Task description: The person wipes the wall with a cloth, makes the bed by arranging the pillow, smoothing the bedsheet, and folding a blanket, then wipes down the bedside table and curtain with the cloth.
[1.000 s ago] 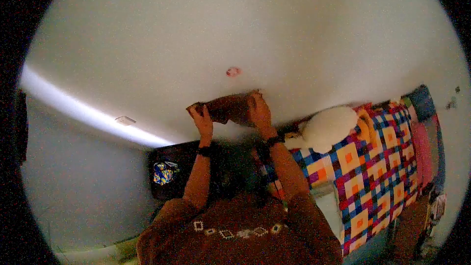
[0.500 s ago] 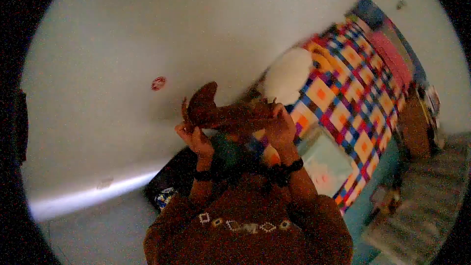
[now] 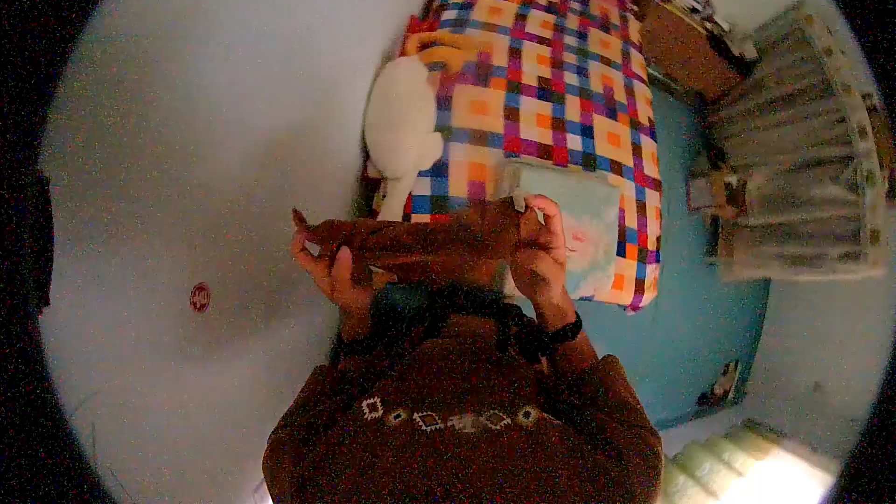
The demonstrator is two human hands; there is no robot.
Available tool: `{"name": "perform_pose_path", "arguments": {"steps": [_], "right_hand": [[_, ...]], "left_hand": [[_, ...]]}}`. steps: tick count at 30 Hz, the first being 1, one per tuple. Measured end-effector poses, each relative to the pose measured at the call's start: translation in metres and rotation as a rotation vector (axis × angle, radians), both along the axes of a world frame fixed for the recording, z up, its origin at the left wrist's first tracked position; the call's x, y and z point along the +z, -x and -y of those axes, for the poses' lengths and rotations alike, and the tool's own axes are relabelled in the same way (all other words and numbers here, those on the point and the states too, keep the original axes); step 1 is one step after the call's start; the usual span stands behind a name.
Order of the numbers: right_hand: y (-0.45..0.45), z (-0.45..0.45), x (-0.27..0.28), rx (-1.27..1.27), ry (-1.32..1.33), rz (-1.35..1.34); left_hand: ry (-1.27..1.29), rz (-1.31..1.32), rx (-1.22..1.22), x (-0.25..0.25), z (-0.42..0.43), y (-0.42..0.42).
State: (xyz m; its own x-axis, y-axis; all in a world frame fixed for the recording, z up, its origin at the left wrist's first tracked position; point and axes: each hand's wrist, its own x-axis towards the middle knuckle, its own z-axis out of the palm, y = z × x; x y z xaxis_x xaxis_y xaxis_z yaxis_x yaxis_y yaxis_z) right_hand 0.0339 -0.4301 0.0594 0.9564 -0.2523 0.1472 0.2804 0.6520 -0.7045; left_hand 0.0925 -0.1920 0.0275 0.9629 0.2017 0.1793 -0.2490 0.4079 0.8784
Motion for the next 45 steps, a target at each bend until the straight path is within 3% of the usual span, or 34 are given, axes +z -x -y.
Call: {"name": "perform_pose_path", "arguments": {"steps": [1,4,7,9,10,11,14,17,21,28,31,35,38,45], "right_hand": [[0.009,0.003,0.004,-0.041,0.02,-0.008],[0.029,0.025,0.001,-0.124,0.119,-0.04],[0.052,0.057,0.001,-0.218,0.283,-0.178],[0.079,0.08,-0.004,-0.196,0.167,-0.115],[0.094,0.104,-0.029,-0.201,0.327,-0.121],[0.1,0.11,-0.018,-0.21,0.209,-0.081],[0.134,0.151,-0.032,-0.272,0.35,-0.18],[0.169,0.192,-0.041,-0.217,0.403,-0.266],[0.208,0.25,-0.056,-0.2,0.439,-0.373],[0.251,0.287,-0.045,-0.448,0.387,-0.45],[0.256,0.283,-0.021,-0.495,0.278,-0.35],[0.269,0.276,-0.039,-0.622,0.253,-0.429],[0.275,0.274,-0.045,-0.605,0.219,-0.427],[0.292,0.311,-0.05,-0.617,0.308,-0.404]], "left_hand": [[-0.013,-0.047,-0.017,0.007,0.008,0.003],[-0.069,0.188,-0.087,-0.002,0.028,-0.008],[-0.006,0.048,-0.027,0.004,0.067,0.008],[-0.258,0.158,-0.07,-0.005,0.077,0.012],[-0.17,0.092,-0.143,-0.019,0.087,0.016],[-0.091,0.018,-0.22,-0.027,0.103,0.019],[-0.383,0.219,-0.317,-0.002,0.158,0.036],[-0.438,0.064,-0.388,0.015,0.21,0.065],[-0.506,0.064,-0.299,0.004,0.29,0.082],[-0.262,-0.075,-0.564,0.028,0.356,0.094],[-0.441,0.127,-0.634,0.01,0.368,0.082],[-0.458,-0.013,-0.772,0.003,0.376,0.07],[-0.592,0.15,-0.765,0.011,0.387,0.072],[-0.405,0.134,-0.902,0.016,0.428,0.094]]}}
